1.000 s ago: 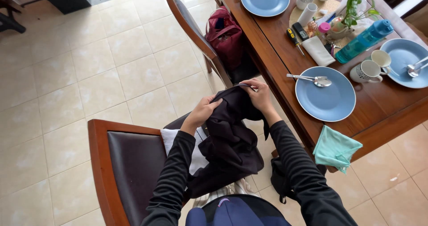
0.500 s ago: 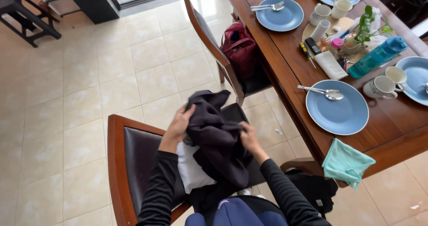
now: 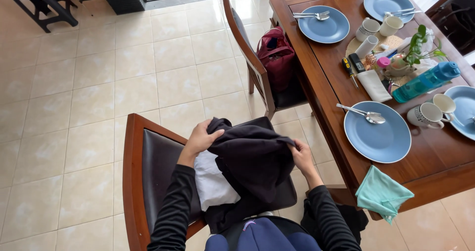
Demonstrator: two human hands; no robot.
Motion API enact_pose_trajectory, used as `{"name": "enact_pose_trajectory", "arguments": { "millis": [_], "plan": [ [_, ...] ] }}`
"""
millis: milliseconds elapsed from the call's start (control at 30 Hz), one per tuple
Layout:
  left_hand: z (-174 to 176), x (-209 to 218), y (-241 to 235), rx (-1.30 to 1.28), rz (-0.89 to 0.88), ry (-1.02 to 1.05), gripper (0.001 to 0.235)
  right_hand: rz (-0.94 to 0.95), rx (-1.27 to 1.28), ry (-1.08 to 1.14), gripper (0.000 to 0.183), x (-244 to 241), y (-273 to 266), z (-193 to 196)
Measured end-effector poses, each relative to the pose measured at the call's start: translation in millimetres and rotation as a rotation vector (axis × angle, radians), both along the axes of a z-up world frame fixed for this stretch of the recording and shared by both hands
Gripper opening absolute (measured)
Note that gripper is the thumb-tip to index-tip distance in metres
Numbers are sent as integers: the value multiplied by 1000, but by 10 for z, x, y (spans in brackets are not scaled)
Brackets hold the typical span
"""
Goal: The person folds a dark-colored jacket on a chair seat, smoothing and aligning the fabric. Then, they pick up a light green cloth and wipe the chair's seat and wooden armrests.
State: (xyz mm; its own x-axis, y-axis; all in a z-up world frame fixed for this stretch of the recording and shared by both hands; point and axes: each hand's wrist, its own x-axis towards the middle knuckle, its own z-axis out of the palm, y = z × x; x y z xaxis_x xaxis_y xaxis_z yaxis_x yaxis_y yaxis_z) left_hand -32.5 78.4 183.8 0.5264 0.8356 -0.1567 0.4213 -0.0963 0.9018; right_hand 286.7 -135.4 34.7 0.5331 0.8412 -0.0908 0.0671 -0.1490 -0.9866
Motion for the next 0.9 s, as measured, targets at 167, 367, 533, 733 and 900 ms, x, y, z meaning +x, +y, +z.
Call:
{"name": "enact_pose_trajectory", "arguments": {
  "millis": [167, 367, 533, 733, 900],
  "plan": [
    [-403, 464, -28, -13, 156, -329, 45, 65, -18, -275, 38, -314, -7, 751],
    [109, 1132, -538, -418, 165, -777, 58, 147, 351, -521, 78, -940, 523, 1113],
    [236, 973, -391, -346, -123, -873, 75, 12, 171, -262, 26, -489, 886, 972],
    [-419, 518, -290, 188, -132, -464, 71, 274, 267, -253, 33, -152, 894, 1965],
    [-1552, 620, -314, 267, -6, -91, 56, 693, 207, -445, 30, -396, 926, 2529]
  ]
}}
